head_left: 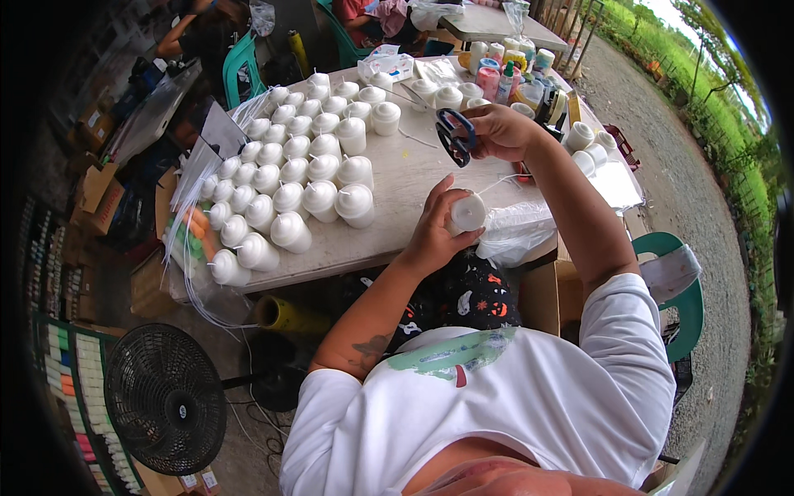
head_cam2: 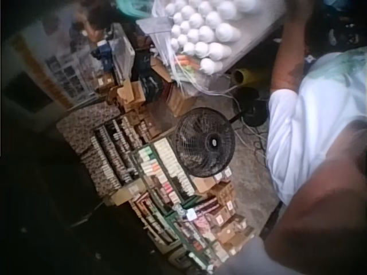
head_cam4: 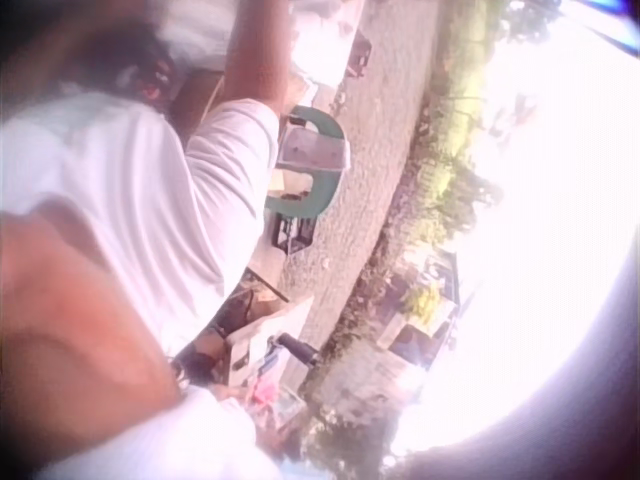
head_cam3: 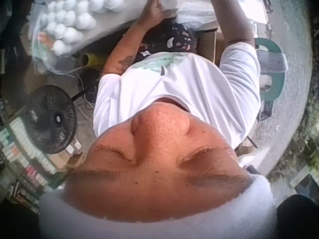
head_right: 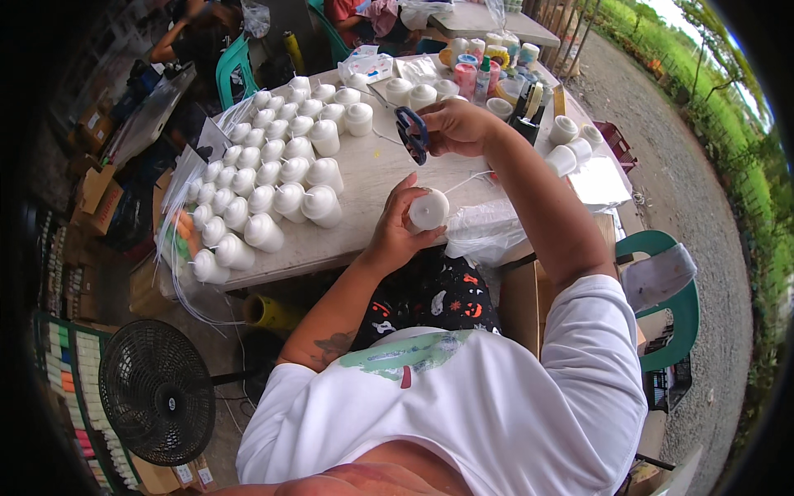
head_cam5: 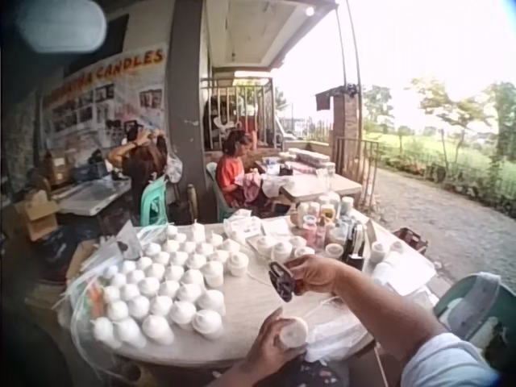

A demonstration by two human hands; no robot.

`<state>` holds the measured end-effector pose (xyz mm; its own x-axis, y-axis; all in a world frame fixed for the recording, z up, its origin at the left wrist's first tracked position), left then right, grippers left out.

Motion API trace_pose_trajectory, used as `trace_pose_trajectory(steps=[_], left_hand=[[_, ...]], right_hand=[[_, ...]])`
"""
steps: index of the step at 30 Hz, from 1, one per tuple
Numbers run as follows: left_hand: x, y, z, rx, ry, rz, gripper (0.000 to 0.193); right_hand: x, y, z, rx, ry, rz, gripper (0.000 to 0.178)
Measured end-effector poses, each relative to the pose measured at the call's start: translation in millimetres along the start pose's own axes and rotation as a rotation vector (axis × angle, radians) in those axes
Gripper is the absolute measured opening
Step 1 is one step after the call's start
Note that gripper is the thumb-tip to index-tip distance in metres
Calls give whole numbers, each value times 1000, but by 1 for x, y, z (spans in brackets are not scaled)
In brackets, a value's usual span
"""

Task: The person inserts a wick into a white candle, trims the wick with scissors, and places the finished candle on the table. The person repeats this process for multiple candles.

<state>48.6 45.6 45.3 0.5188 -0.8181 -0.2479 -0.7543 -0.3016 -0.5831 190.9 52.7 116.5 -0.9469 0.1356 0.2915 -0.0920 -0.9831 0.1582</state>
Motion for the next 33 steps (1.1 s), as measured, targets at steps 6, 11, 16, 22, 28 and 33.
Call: trace_pose_trajectory(steps=[6,11,16,22,28,33], left_hand=[[18,-21,-6,-71,82,32,63],[23,-41,-40,45,-251,12,65],[23,-48,-59,96,-287,-15,60],[15,-45,-60,152,-382,-61,60],[12,-53,-69,166,-409,-72,60],[21,-49,-56,61,-307,-24,60]], right_hand=[[34,149,-5,-600,-218,-100,75],[32,201,-25,-695,27,-365,57],[82,261,41,-1358,385,-474,54],[81,239,24,-1255,297,-479,54],[74,209,3,-1092,374,-447,51],[53,187,-35,-735,459,-524,48]])
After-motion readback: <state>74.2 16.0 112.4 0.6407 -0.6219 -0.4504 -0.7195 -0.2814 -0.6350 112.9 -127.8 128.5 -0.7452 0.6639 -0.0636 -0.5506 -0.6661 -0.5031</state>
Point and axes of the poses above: each hand's wrist, its own y-axis away from the middle knuckle, its own x-axis out of the palm, z = x × y, the point moved 9 cm from there along -y, towards the middle knuckle, and after that the axes turned 8 degrees about -y, right-handed, at the moved point
